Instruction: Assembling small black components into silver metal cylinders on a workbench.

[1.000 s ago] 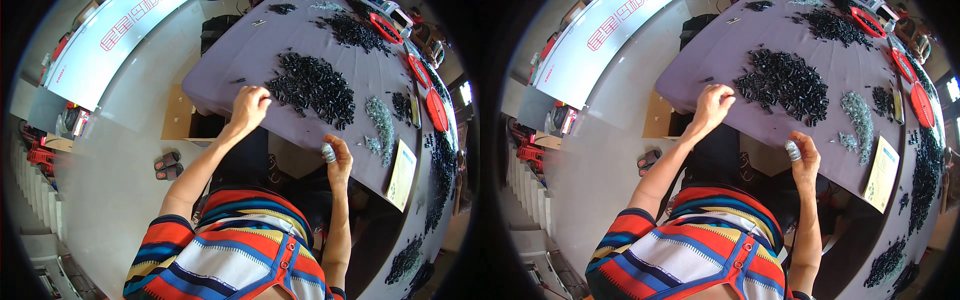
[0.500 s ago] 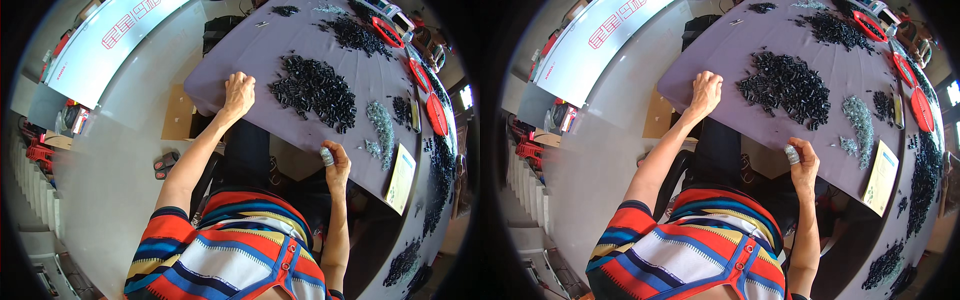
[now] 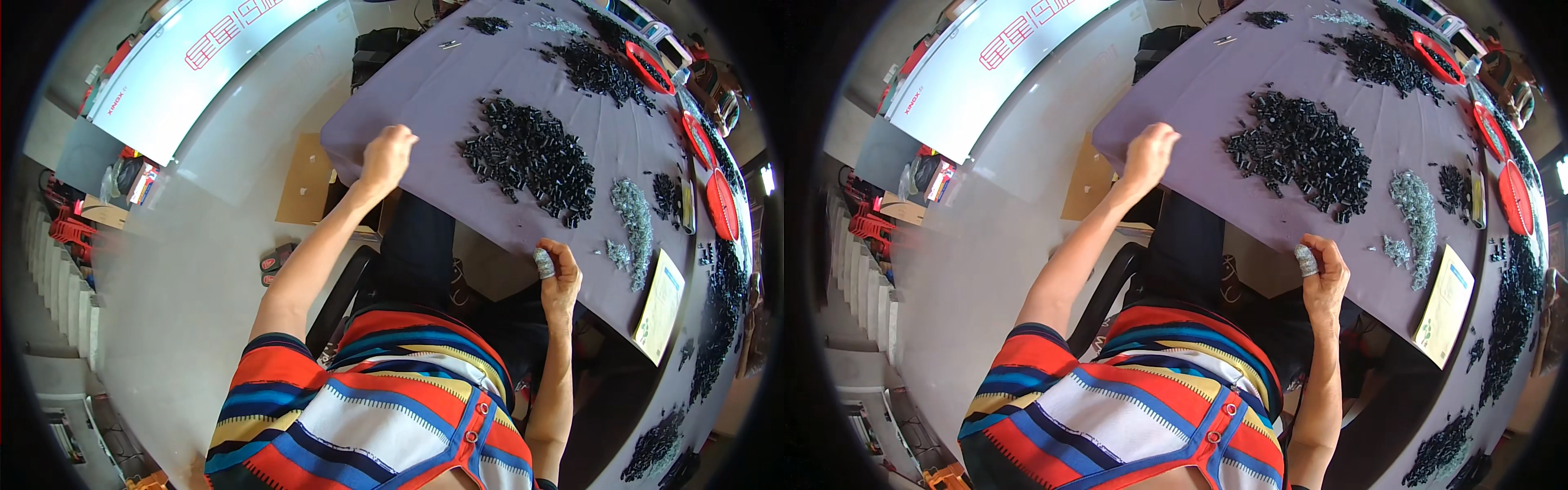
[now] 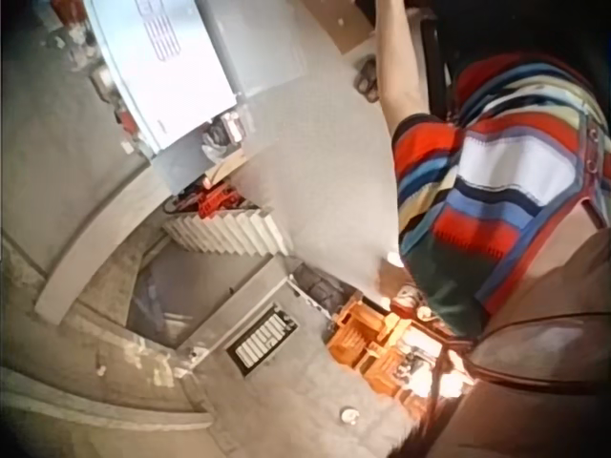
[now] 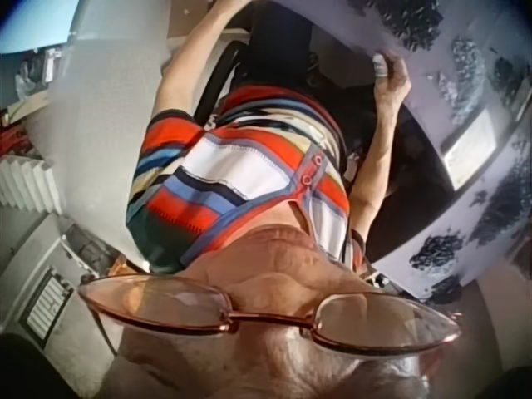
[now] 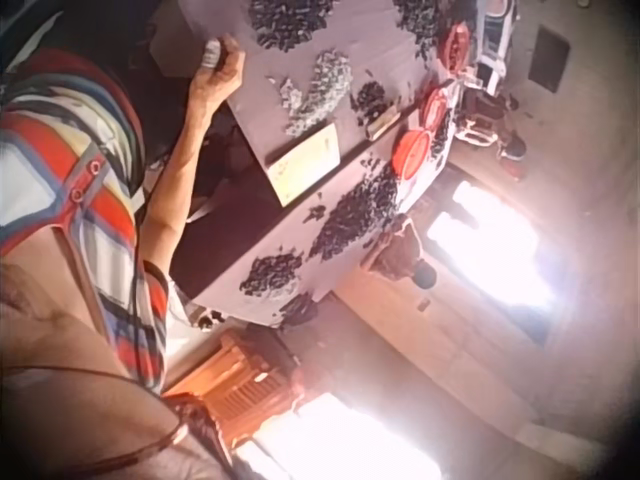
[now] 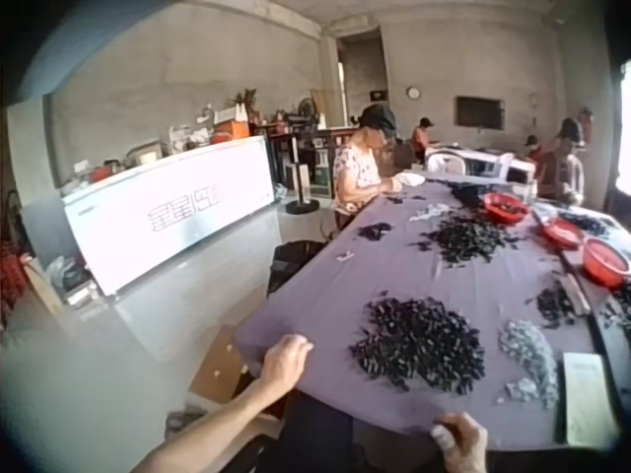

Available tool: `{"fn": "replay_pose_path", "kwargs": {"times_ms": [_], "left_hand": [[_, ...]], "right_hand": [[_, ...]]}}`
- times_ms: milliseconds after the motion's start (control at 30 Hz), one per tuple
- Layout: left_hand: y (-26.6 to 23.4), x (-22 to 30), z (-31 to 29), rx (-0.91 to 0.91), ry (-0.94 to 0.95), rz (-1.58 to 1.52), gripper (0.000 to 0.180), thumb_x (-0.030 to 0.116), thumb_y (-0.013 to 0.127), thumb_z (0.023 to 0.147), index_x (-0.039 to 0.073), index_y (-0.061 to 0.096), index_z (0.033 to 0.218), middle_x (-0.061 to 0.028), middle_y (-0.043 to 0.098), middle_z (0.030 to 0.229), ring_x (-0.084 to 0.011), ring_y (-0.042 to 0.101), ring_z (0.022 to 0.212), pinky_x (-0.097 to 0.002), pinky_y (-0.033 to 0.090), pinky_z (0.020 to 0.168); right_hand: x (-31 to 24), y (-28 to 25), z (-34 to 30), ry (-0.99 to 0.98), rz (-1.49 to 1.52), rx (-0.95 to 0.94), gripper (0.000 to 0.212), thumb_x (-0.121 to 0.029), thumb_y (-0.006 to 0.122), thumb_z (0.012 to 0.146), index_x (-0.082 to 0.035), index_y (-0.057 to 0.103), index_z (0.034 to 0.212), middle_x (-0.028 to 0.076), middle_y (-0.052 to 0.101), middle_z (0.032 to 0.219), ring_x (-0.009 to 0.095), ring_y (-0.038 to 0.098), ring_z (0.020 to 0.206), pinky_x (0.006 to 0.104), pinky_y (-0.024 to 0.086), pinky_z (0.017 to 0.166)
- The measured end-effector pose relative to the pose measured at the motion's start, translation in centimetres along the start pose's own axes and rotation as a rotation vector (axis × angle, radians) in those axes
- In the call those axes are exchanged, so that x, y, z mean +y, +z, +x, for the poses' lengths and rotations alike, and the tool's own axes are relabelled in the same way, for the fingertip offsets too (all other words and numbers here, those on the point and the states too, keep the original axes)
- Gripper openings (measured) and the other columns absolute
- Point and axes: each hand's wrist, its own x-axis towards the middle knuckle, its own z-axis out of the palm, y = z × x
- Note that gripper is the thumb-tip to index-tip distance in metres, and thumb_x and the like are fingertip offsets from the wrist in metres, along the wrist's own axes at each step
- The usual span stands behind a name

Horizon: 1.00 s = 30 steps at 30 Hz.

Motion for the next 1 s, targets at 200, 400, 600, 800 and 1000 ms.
{"fn": "replay_pose_path", "kwargs": {"times_ms": [200, 400, 600, 800, 1000], "left_hand": [[-7.7, -3.7, -4.2, 0.367, -1.054, -0.908, 0.026, 0.030, 0.056, 0.093, 0.004, 0.059, 0.087, -0.0001, 0.047, 0.065, -0.0059, 0.040, 0.044, -0.0203, 0.027, 0.034], [-6.3, -8.7, -8.3, 0.137, -1.289, -0.646, 0.026, 0.026, 0.048, 0.097, 0.005, 0.054, 0.083, -0.0021, 0.050, 0.067, -0.0098, 0.041, 0.042, -0.0219, 0.028, 0.033], [-3.2, -13.1, -7.4, -0.295, -1.170, -0.345, 0.030, 0.012, 0.040, 0.094, -0.001, 0.049, 0.119, -0.0161, 0.064, 0.099, -0.0212, 0.068, 0.062, -0.0297, 0.053, 0.044], [-3.4, -12.4, -8.0, -0.180, -1.113, -0.404, 0.040, 0.002, 0.042, 0.082, 0.003, 0.044, 0.122, -0.0085, 0.062, 0.089, -0.0139, 0.061, 0.055, -0.0235, 0.045, 0.041], [-3.8, -7.5, -6.5, 0.278, -0.637, -0.243, 0.037, 0.000, 0.047, 0.090, 0.004, 0.043, 0.126, -0.0089, 0.054, 0.104, -0.0166, 0.054, 0.091, -0.0287, 0.044, 0.082]], "right_hand": [[-0.1, 0.0, 0.1, -0.002, 0.005, -0.003, 0.017, 0.004, 0.060, 0.080, 0.000, 0.062, 0.097, 0.007, 0.065, 0.085, 0.012, 0.060, 0.076, 0.0243, 0.048, 0.072], [0.1, -0.3, -0.1, -0.023, -0.045, 0.022, 0.022, 0.008, 0.059, 0.077, 0.000, 0.062, 0.097, 0.008, 0.064, 0.084, 0.015, 0.060, 0.074, 0.0251, 0.047, 0.070], [-0.2, -0.3, -0.1, 0.011, -0.022, -0.009, 0.028, 0.010, 0.059, 0.075, -0.001, 0.063, 0.100, 0.012, 0.063, 0.088, 0.021, 0.063, 0.080, 0.0278, 0.049, 0.073], [-1.4, -2.6, 0.8, -0.105, -0.199, 0.069, 0.014, -0.001, 0.065, 0.078, -0.002, 0.063, 0.092, 0.015, 0.062, 0.084, 0.031, 0.063, 0.077, 0.0343, 0.050, 0.067], [1.7, -7.4, 1.4, -0.067, -0.644, 0.326, 0.020, 0.002, 0.056, 0.076, -0.007, 0.063, 0.094, 0.012, 0.059, 0.091, 0.034, 0.060, 0.082, 0.0402, 0.049, 0.071]]}}
